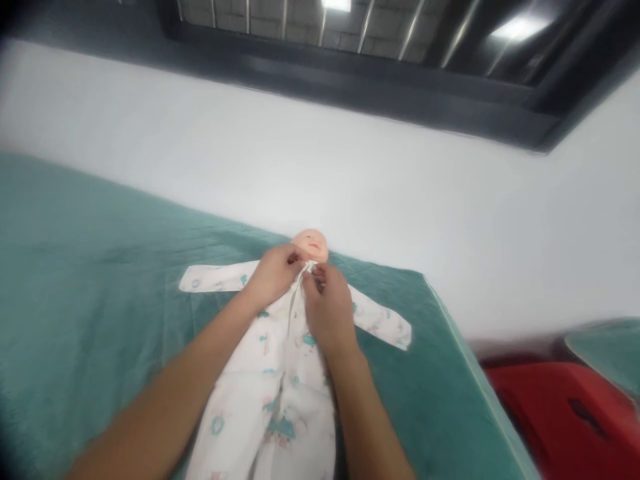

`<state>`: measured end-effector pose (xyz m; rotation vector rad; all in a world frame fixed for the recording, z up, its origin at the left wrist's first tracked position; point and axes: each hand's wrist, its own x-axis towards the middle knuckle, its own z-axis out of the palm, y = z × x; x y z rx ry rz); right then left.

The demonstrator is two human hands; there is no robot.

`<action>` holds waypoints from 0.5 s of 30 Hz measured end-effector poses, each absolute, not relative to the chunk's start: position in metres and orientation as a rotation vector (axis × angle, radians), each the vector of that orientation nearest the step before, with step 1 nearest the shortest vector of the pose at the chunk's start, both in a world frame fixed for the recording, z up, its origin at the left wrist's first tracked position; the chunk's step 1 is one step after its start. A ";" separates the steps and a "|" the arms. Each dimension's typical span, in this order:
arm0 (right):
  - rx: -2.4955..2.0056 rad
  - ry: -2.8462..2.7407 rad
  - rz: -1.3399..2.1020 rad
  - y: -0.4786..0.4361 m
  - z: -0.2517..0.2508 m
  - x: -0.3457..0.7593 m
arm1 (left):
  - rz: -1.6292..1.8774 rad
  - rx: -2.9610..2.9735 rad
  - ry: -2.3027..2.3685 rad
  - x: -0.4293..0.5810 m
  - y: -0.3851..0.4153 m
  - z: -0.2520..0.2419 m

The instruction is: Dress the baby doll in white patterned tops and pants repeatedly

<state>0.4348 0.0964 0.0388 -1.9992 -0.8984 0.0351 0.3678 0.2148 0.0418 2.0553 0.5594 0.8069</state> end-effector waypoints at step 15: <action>-1.955 -0.744 0.223 0.110 0.043 0.450 | 0.606 2.099 0.421 0.355 0.224 0.047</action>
